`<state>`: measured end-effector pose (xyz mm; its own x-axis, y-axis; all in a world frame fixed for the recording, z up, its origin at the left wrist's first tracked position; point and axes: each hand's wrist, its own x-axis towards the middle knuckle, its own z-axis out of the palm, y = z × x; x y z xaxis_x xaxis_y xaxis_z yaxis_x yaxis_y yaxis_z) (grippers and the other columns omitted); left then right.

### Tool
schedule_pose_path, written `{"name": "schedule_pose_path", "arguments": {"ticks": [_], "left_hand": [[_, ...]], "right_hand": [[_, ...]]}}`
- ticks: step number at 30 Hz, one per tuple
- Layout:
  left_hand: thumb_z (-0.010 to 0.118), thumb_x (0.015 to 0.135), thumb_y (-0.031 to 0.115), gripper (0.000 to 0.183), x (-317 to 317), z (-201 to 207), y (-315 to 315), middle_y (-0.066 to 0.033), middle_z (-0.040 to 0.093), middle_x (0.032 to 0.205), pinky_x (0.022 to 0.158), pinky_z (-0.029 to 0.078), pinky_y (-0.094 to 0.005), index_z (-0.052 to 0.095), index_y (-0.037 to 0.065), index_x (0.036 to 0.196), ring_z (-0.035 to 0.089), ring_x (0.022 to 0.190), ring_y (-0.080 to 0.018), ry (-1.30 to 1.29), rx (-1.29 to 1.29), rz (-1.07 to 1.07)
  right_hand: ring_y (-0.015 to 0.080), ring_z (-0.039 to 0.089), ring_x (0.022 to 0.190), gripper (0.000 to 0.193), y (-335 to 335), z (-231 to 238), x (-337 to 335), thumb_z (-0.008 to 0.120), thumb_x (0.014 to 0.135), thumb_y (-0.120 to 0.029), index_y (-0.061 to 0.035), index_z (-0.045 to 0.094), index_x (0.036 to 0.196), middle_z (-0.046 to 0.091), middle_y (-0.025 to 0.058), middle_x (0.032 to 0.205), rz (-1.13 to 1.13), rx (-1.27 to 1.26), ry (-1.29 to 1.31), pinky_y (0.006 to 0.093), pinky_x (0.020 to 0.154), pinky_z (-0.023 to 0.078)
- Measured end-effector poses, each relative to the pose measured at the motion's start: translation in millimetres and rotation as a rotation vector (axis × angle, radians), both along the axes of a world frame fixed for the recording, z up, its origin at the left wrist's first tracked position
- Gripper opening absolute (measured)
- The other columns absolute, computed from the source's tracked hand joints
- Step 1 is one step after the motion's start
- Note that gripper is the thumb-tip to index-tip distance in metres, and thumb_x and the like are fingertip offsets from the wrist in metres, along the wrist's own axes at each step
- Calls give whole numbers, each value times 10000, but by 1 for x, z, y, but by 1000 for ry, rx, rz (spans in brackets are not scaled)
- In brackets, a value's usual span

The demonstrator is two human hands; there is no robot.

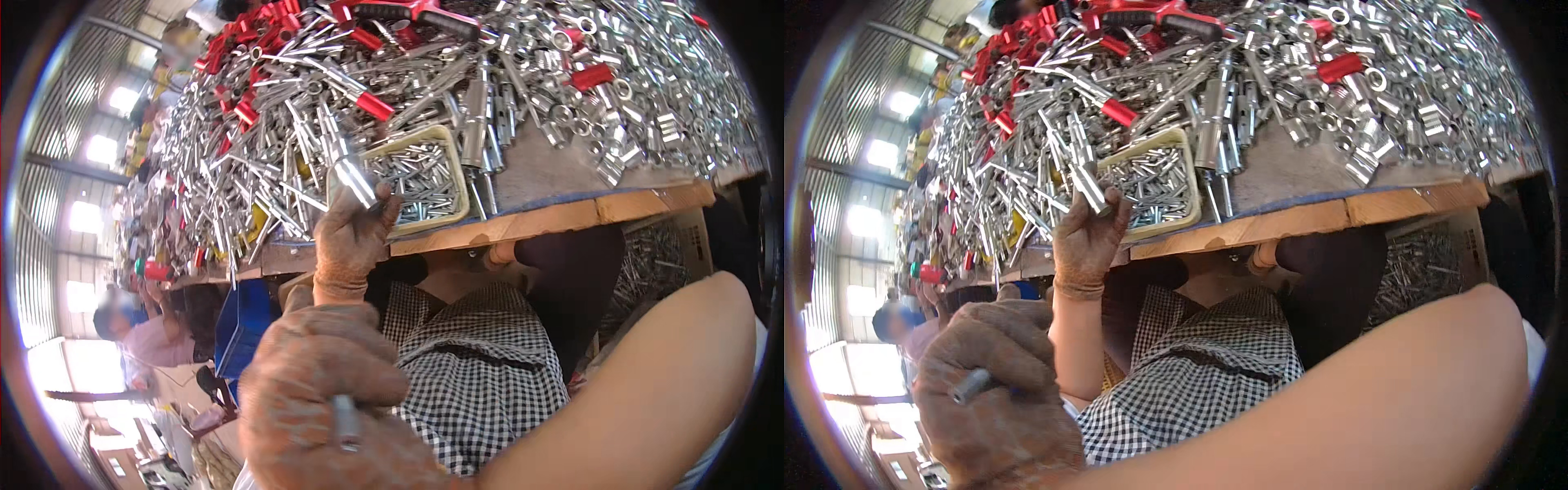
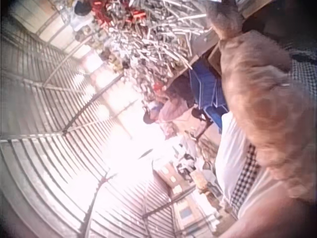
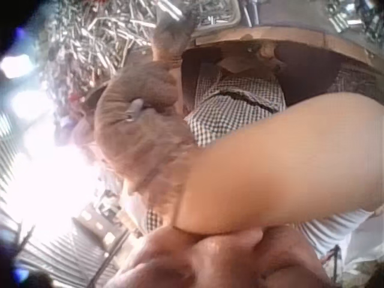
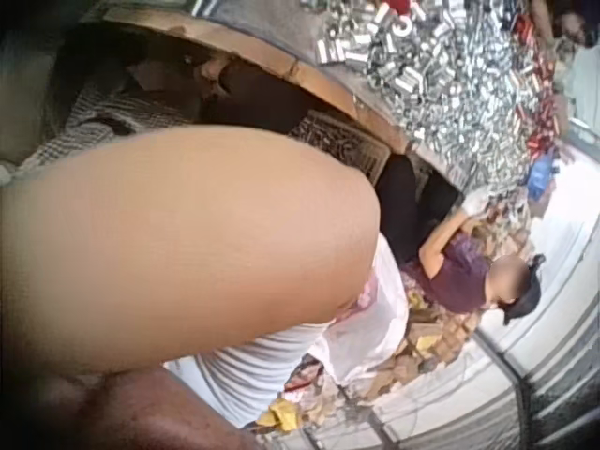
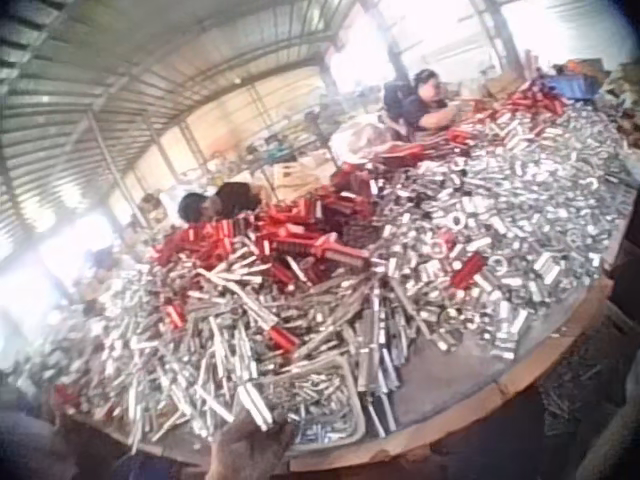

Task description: The worker is assembling metal shafts into red plastic handles at a factory workstation, placing completed pieces into a bin.

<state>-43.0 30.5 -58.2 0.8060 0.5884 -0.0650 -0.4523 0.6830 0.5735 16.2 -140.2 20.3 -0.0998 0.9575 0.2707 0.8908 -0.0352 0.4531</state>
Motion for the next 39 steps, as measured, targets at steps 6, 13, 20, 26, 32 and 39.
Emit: {"name": "schedule_pose_path", "arguments": {"ticks": [6, 13, 20, 26, 32, 39], "left_hand": [[491, 922, 65, 450, -12, 5, -3, -137, 612, 1047, 921, 542, -504, 407, 112, 1361, 619, 1050, -312, 101, 114, 99], [511, 919, 53, 416, 12, 12, -20, -86, 608, 1041, 922, 522, -511, 416, 180, 1303, 640, 1030, -301, 130, 86, 55], [549, 945, 180, 161, -4, 10, -6, -65, 662, 1054, 970, 466, -503, 622, 79, 1047, 619, 1044, -247, 67, 79, 71], [600, 941, 292, 240, -7, -6, -4, -55, 670, 1034, 856, 533, -383, 617, 103, 1088, 640, 983, -213, 33, 104, 41], [601, 936, 348, 287, -10, 7, -15, -41, 663, 988, 726, 525, -350, 599, 119, 1109, 641, 897, -200, 87, 111, 124], [615, 940, 238, 297, -37, 19, -30, -68, 650, 1021, 772, 550, -356, 550, 56, 1165, 643, 900, -200, 170, 302, 204]], "right_hand": [[177, 600, 577, 120, 41, 30, 7, 654, 761, -192, -73, 666, 748, 637, 27, 688, 278, -201, 129, 326, 509, 475], [178, 618, 602, 130, 51, 60, 20, 680, 741, -218, -88, 677, 737, 649, 23, 705, 426, -519, 287, 341, 528, 483], [213, 674, 711, 163, 24, 71, 48, 718, 737, -269, -113, 723, 785, 700, 43, 793, 124, -901, 463, 360, 604, 529], [271, 706, 891, 265, 23, 46, 66, 773, 687, -205, -119, 761, 938, 730, 85, 926, -78, -965, 473, 408, 714, 568], [272, 702, 878, 212, 18, 17, 74, 704, 808, -233, -104, 753, 968, 725, 85, 908, -108, -834, 559, 391, 739, 568], [280, 660, 956, 368, -38, -53, 75, 681, 818, -83, -63, 631, 1182, 677, 144, 1030, 33, 0, 1415, 335, 832, 529]]}}
